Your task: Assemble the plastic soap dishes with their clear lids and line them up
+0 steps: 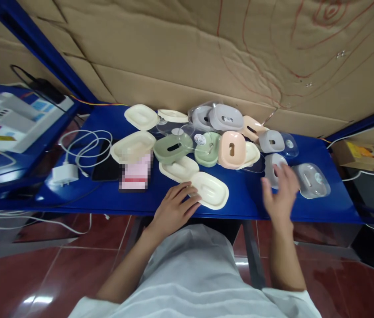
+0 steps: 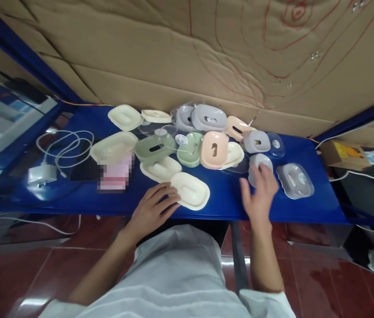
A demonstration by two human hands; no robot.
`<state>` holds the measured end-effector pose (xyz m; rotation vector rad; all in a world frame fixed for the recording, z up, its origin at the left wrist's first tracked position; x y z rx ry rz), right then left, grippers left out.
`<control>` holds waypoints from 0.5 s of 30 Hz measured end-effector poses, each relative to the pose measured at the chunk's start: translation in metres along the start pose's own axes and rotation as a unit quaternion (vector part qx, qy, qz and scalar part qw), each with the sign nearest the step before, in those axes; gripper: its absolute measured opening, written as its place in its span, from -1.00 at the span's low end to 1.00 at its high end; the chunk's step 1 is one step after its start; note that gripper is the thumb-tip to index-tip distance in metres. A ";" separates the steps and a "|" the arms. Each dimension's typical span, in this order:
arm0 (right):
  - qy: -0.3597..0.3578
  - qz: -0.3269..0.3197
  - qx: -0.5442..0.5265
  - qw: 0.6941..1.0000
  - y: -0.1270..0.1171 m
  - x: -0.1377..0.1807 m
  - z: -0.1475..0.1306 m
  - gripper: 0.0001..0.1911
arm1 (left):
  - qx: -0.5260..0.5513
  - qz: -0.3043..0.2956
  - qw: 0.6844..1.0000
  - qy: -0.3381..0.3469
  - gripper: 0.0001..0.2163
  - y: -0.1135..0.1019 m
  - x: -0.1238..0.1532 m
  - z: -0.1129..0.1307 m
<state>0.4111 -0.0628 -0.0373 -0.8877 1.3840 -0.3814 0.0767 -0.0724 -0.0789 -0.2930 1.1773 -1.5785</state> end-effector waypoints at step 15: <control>-0.109 -0.078 -0.238 0.962 0.015 -0.007 -0.098 -0.50 | 0.007 0.025 1.000 -0.004 -0.51 -0.007 0.004 0.002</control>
Point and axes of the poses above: each hand's wrist, its own x-axis away from the middle knuckle, its own y-axis out of the palm, z = x × y, the point moved 7 cm from there along -x, towards the middle knuckle, and after that the axes turned 11 degrees about -y, right-handed, at the moved point
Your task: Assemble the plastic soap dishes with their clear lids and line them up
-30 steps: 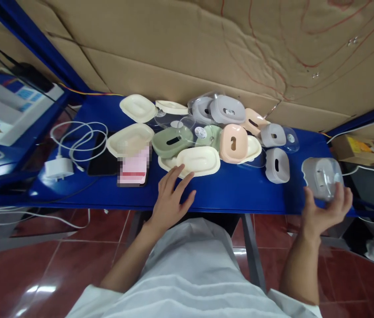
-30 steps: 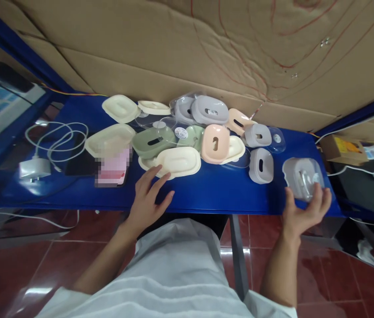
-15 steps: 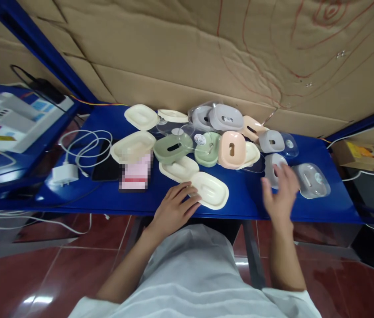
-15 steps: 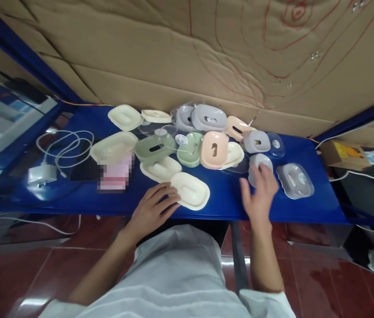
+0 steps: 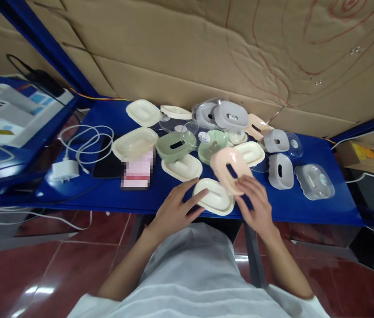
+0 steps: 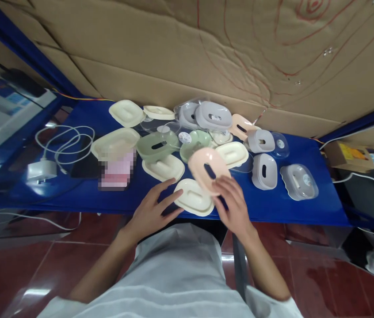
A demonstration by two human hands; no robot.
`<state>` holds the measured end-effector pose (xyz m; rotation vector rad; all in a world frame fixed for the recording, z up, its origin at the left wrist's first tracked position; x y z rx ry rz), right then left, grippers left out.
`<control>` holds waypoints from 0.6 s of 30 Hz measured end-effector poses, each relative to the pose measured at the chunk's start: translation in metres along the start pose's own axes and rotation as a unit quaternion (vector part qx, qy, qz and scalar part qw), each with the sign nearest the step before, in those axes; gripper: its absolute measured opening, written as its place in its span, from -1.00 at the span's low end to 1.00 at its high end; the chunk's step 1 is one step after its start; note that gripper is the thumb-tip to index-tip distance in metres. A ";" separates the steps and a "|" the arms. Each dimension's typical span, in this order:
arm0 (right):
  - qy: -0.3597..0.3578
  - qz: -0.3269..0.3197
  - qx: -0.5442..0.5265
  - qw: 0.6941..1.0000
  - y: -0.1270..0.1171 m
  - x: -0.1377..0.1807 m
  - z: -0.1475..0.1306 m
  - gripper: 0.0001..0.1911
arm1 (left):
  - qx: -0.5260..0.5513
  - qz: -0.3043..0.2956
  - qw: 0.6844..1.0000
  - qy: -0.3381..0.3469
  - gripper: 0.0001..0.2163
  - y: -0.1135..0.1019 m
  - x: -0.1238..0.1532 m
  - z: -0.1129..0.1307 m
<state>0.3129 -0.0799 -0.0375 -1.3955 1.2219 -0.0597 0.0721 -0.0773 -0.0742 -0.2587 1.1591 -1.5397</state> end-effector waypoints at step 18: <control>-0.048 -0.151 -0.001 0.987 0.048 0.031 -0.026 -0.49 | 0.022 -0.042 0.999 0.020 -0.92 0.005 -0.007 0.002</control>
Point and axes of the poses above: each hand's wrist, its own x-axis away from the middle knuckle, its own y-axis out of the palm, z = x × y, the point moved 7 cm from there along -x, towards the middle knuckle, and after that the axes turned 11 degrees about -y, right-handed, at the moved point
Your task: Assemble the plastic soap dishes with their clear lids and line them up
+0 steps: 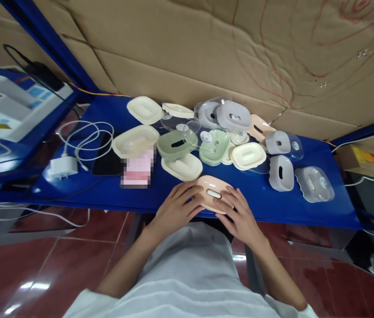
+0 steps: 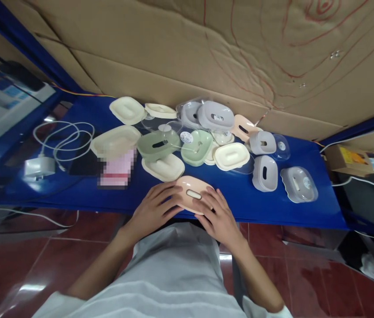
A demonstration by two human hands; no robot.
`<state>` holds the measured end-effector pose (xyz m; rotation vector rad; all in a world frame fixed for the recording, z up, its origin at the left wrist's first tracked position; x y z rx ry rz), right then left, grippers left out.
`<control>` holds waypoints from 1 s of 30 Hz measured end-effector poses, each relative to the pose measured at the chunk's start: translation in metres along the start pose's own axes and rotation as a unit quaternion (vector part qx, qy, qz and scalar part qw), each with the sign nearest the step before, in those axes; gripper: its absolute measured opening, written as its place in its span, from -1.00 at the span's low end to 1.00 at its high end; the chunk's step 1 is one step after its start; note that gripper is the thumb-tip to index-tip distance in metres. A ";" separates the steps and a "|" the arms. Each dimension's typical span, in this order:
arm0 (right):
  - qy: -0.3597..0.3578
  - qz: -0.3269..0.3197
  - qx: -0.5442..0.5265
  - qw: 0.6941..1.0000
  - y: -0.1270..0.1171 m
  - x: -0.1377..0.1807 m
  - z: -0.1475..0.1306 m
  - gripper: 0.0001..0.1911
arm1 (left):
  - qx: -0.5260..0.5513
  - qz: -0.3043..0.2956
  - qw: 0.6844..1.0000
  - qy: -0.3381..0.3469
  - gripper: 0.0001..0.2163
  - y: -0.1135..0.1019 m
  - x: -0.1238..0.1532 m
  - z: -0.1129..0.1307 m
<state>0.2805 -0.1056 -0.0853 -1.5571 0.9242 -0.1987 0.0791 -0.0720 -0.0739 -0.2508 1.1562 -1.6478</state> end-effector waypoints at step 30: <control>0.101 0.174 0.004 0.980 -0.009 0.018 0.010 0.07 | 0.104 -0.071 0.990 0.057 -0.51 -0.025 -0.031 -0.007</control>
Point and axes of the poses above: each hand's wrist, its own x-axis away from the middle knuckle, its own y-axis out of the palm, z = x × y, the point moved 7 cm from there along -x, towards the middle knuckle, and after that the axes turned 11 degrees about -y, right-handed, at the moved point
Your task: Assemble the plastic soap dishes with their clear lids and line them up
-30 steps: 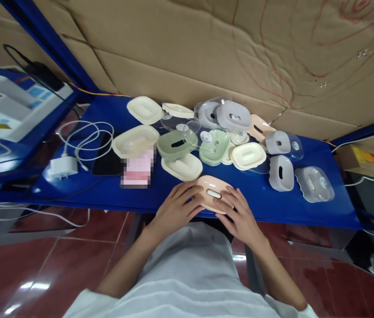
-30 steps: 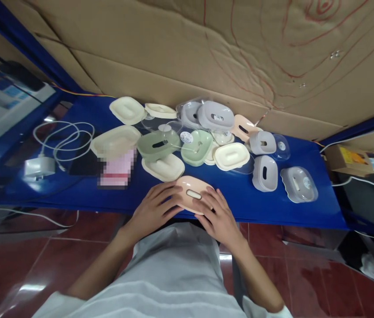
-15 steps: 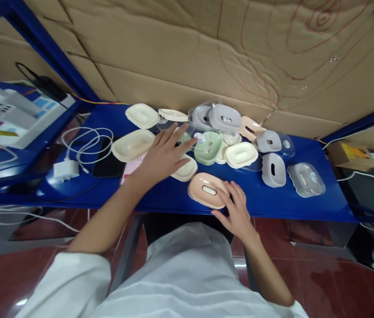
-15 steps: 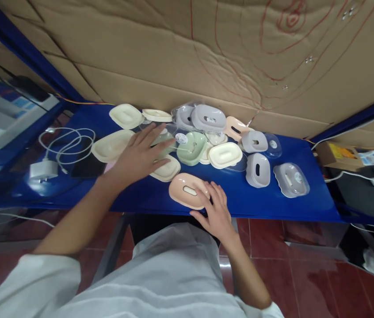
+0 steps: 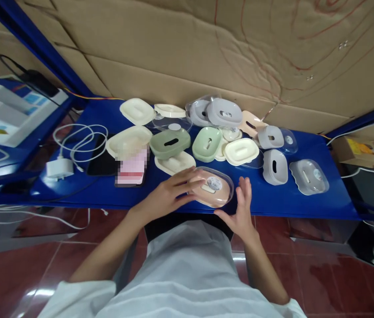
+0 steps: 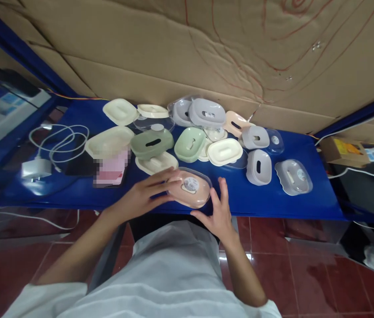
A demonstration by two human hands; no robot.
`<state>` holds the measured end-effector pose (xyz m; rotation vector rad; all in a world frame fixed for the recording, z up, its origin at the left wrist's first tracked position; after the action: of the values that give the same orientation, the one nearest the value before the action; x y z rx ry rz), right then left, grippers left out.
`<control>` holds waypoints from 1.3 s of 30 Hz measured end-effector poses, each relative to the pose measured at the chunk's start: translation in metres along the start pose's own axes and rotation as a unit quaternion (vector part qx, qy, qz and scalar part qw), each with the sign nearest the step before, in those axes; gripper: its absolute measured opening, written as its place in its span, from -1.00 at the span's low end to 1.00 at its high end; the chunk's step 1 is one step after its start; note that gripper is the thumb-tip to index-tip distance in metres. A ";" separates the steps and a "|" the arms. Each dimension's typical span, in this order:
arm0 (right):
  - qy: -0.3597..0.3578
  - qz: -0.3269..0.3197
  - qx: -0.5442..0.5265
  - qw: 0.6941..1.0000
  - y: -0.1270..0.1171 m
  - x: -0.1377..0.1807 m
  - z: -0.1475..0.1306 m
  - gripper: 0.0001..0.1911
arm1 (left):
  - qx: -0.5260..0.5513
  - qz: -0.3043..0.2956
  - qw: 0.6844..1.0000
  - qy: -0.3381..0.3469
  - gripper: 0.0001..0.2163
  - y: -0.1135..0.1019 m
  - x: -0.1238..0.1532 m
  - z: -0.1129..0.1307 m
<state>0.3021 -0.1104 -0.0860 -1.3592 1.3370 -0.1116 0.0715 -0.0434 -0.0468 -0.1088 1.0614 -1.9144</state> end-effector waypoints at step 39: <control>-0.041 -0.064 0.010 0.997 0.009 -0.002 -0.014 -0.09 | -0.096 0.050 0.993 0.041 -0.32 0.027 0.021 0.005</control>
<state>0.2856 -0.1144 -0.0865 -1.4180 1.1776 -0.1548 0.0793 -0.0681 -0.0696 -0.0837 1.2819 -1.7364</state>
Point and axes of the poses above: each hand's wrist, its own x-axis away from the middle knuckle, its own y-axis out of the palm, z = x × y, the point moved 7 cm from there along -x, towards the middle knuckle, and after that the axes turned 11 degrees about -y, right-handed, at the moved point
